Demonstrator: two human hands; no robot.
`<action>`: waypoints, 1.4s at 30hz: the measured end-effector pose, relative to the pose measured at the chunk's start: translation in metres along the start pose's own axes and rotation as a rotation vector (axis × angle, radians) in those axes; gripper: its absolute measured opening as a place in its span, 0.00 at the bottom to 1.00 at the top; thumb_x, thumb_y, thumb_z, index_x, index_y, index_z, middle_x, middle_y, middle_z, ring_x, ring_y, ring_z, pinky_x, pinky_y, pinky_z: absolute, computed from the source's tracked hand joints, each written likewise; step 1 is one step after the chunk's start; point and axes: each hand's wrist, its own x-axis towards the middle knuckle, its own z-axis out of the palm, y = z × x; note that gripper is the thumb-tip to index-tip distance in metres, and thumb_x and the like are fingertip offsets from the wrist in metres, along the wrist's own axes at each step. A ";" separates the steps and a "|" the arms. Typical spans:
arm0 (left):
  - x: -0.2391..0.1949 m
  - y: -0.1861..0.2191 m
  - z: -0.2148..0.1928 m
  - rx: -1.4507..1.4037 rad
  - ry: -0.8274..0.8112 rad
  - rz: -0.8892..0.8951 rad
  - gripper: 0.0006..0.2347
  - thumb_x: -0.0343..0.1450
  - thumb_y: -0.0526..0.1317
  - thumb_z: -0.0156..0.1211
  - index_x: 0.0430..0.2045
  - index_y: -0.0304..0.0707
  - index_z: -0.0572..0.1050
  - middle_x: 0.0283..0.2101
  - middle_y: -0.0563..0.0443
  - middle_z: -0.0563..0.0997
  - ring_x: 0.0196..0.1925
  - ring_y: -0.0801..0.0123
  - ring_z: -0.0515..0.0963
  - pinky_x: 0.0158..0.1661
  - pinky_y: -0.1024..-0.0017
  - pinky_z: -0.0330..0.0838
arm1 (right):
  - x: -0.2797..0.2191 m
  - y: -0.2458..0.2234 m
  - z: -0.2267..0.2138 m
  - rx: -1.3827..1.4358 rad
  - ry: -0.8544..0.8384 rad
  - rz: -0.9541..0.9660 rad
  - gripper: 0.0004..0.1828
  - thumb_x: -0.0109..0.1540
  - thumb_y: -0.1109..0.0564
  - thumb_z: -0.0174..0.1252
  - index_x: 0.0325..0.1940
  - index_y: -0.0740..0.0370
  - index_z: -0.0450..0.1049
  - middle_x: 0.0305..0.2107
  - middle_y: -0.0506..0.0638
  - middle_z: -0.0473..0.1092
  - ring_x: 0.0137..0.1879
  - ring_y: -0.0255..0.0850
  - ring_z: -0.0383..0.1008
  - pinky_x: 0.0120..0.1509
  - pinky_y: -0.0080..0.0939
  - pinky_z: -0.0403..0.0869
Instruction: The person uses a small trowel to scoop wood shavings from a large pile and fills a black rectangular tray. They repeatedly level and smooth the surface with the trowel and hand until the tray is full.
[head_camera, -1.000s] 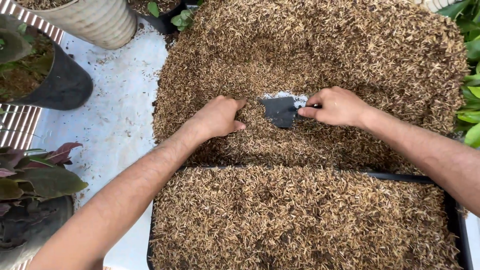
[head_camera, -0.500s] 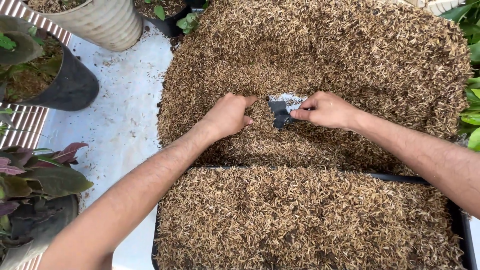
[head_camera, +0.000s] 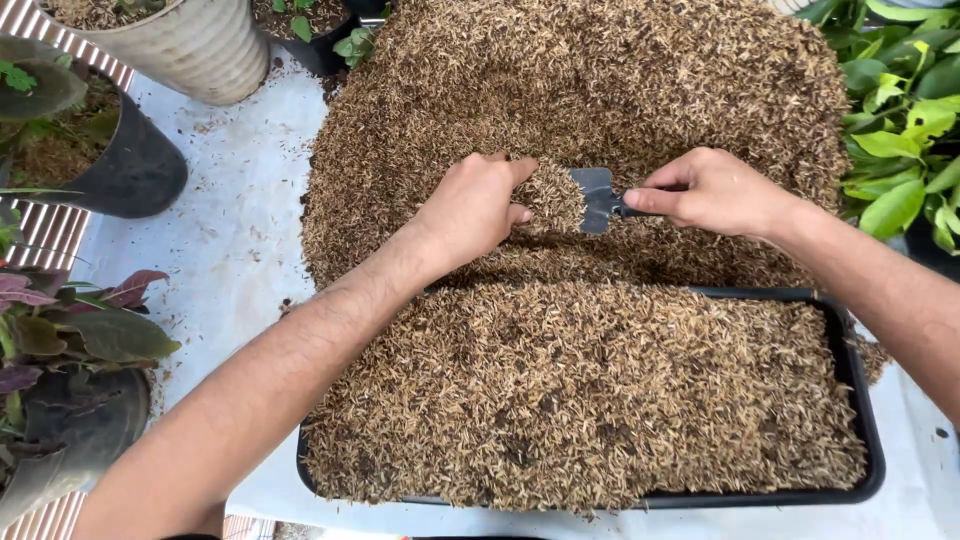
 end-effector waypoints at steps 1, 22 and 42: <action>-0.002 0.008 0.000 -0.001 -0.001 0.006 0.19 0.64 0.34 0.59 0.50 0.33 0.68 0.45 0.26 0.72 0.49 0.41 0.72 0.45 0.51 0.69 | -0.007 -0.004 -0.006 0.000 0.004 0.005 0.13 0.57 0.51 0.56 0.33 0.63 0.79 0.05 0.53 0.62 0.17 0.43 0.61 0.29 0.40 0.59; -0.077 0.119 0.034 0.132 -0.025 0.303 0.23 0.62 0.35 0.61 0.51 0.33 0.62 0.52 0.22 0.65 0.42 0.43 0.76 0.36 0.61 0.77 | -0.165 0.039 -0.019 -0.168 0.125 0.194 0.13 0.51 0.50 0.61 0.37 0.53 0.82 0.25 0.44 0.79 0.29 0.31 0.68 0.36 0.31 0.63; -0.110 0.126 0.068 0.168 -0.077 0.436 0.32 0.52 0.20 0.53 0.54 0.31 0.59 0.55 0.22 0.61 0.51 0.36 0.66 0.37 0.54 0.73 | -0.194 0.064 -0.007 -0.205 0.135 -0.046 0.16 0.44 0.48 0.63 0.35 0.51 0.81 0.33 0.42 0.78 0.39 0.28 0.78 0.41 0.28 0.73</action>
